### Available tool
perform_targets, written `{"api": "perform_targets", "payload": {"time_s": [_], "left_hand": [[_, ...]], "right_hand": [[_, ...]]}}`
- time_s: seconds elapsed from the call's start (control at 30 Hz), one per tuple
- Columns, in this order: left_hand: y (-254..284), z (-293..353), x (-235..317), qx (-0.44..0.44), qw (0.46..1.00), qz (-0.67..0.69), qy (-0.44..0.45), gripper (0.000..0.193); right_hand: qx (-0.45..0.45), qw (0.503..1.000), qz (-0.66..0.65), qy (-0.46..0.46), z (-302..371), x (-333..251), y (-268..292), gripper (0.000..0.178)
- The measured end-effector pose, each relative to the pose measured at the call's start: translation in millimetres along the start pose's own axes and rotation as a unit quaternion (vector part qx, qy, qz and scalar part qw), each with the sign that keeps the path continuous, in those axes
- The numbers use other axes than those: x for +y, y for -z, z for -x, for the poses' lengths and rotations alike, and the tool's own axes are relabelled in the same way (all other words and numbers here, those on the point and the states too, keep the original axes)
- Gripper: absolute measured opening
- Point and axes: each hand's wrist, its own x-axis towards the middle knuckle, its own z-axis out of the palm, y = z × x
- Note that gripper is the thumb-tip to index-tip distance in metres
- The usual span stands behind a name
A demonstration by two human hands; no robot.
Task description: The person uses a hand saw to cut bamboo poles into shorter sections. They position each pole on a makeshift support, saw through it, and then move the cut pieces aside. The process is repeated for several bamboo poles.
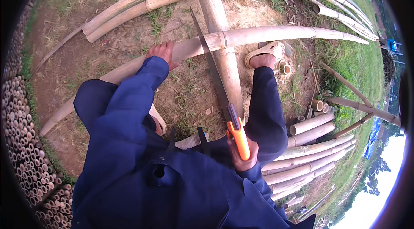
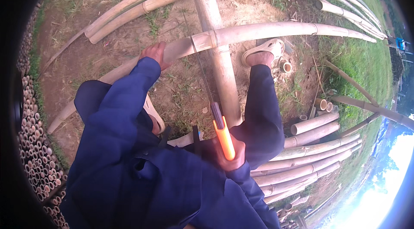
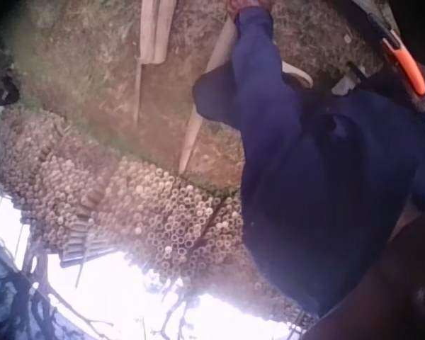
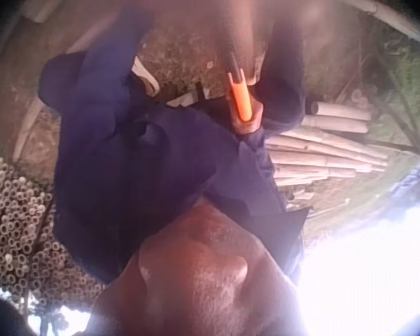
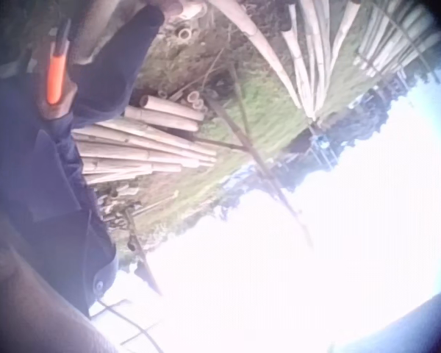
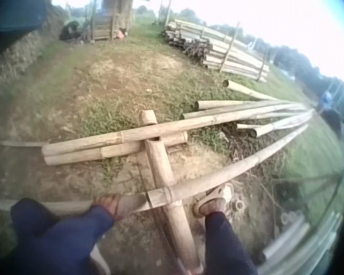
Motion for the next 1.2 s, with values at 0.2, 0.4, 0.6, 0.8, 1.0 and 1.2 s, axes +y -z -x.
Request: {"api": "perform_targets", "payload": {"time_s": [0.2, 0.4, 0.6, 0.8, 1.0, 1.2], "left_hand": [[5, -6, 8, -0.046, 0.999, 0.002, 0.024, 0.076], [8, -1, 2, -0.036, 0.999, -0.007, 0.018, 0.073], [7, -7, 12, -0.035, 0.999, -0.003, 0.021, 0.076], [20, -13, 5, -0.101, 0.994, 0.009, 0.045, 0.075], [19, -14, 12, -0.094, 0.995, -0.018, 0.034, 0.079], [27, -20, 13, -0.146, 0.988, 0.021, 0.049, 0.081]], "right_hand": [[-0.017, 0.998, 0.041, 0.035, -29, -10, -8, 0.016], [-0.053, 0.995, 0.079, 0.035, -42, -16, -15, 0.018], [-0.012, 0.997, 0.068, 0.034, 15, -12, 11, 0.033], [-0.047, 0.997, 0.055, 0.037, -66, -4, -22, 0.021], [0.026, 0.992, 0.075, 0.1, 33, 5, 9, 0.021], [0.007, 0.998, -0.006, 0.067, -81, -2, -35, 0.014]]}}
